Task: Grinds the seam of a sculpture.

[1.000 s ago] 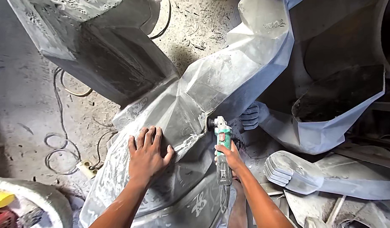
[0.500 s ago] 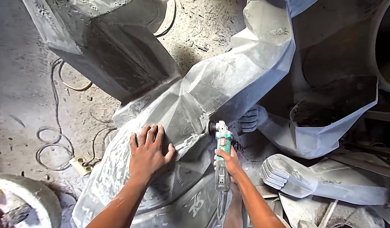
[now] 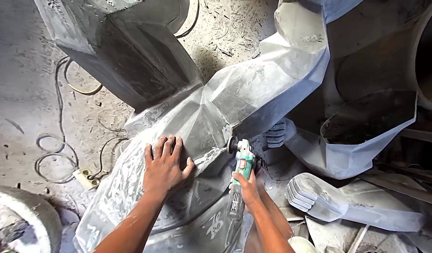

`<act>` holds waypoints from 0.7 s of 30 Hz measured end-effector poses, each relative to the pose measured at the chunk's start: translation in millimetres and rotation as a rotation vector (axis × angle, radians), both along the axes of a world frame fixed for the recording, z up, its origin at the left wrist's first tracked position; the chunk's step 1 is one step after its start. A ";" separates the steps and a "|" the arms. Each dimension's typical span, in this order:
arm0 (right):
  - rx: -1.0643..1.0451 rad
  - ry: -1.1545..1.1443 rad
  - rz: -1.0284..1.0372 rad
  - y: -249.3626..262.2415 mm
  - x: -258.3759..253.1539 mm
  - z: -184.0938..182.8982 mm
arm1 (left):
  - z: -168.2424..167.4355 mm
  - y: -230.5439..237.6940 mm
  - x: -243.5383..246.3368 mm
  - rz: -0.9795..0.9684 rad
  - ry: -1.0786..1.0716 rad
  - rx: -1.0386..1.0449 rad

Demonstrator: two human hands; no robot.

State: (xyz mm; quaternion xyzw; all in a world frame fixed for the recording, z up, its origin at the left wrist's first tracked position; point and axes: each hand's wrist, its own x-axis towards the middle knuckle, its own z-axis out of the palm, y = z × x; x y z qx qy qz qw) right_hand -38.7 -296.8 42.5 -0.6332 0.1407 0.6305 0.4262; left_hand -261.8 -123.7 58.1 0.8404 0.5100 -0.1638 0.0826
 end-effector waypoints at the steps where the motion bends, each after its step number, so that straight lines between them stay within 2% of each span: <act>1: 0.003 -0.013 -0.009 -7.4 -7.5 3.5 | -0.1 -0.4 -0.1 0.001 0.006 0.000; 5: -0.004 0.002 0.009 -19.5 -8.7 8.3 | 0.3 0.7 1.1 0.001 0.024 0.000; 12: -0.012 0.072 0.080 20.3 36.3 -14.7 | 1.6 0.4 2.0 0.011 0.043 -0.030; 21: -0.040 0.024 0.058 -0.3 14.3 -4.0 | -0.5 1.5 1.8 0.005 0.045 -0.015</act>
